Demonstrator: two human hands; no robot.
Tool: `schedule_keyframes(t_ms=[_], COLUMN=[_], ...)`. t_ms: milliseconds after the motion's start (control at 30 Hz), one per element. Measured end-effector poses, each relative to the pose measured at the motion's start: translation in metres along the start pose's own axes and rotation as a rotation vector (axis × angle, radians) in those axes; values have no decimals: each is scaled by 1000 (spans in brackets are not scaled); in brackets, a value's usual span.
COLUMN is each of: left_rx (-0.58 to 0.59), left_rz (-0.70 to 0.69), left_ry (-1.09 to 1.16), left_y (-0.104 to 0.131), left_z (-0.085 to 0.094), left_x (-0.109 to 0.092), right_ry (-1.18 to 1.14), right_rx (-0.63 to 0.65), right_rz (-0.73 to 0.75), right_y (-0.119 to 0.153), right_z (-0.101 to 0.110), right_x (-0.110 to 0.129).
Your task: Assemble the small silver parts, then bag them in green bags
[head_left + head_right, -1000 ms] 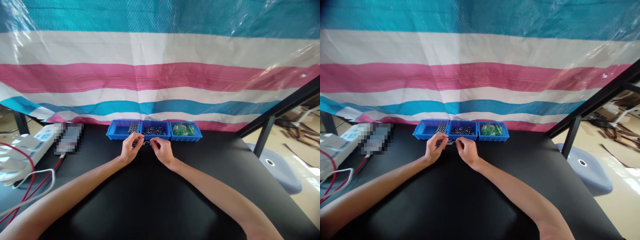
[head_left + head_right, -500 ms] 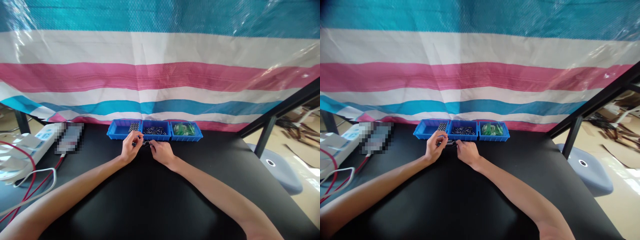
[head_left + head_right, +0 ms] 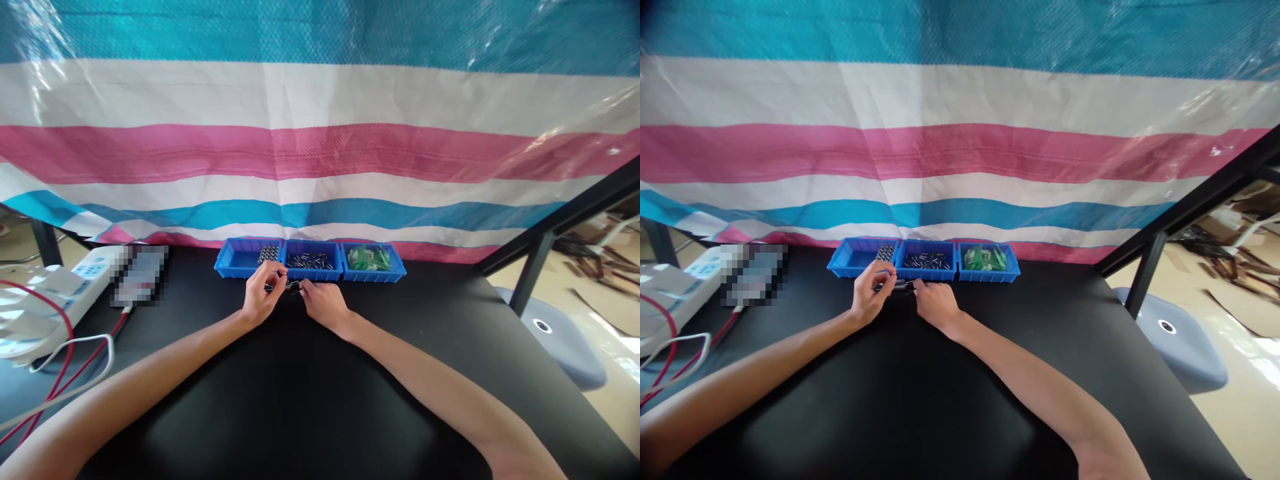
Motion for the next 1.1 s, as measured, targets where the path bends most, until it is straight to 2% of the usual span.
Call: schedule_keyframes(t_ms=[133, 333, 433, 600, 667, 867, 1100], left_rx=[1, -3, -10, 5, 21, 36, 21], left_rz=[11, 15, 21, 2, -26, -73, -48], left_ry=[6, 12, 22, 4, -32, -133, -156], left_y=[0, 0, 0, -1, -2, -3, -3], left_z=[0, 0, 1, 0, -2, -5, -5], left_x=[1, 2, 3, -1, -4, -10, -5], right_ry=[23, 16, -42, -232, -305, -397, -416], right_rx=[-19, -123, -228, -485, -541, -566, -539], right_rz=[18, 81, 99, 110, 125, 155, 122], right_y=[-1, -1, 1, 9, 12, 14, 13], right_z=[-2, -3, 3, 25, 31, 37, 33], right_x=[-1, -1, 0, 0, 0, 2, -1])
Point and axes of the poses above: each hand's wrist, its own y-axis away from the middle knuckle, its own z-axis out of the back of the hand, x = y × z, the point moved 9 cm from there along -y, towards the middle knuckle, and after that the axes turned 10 degrees about z, right-handed, at the moved point
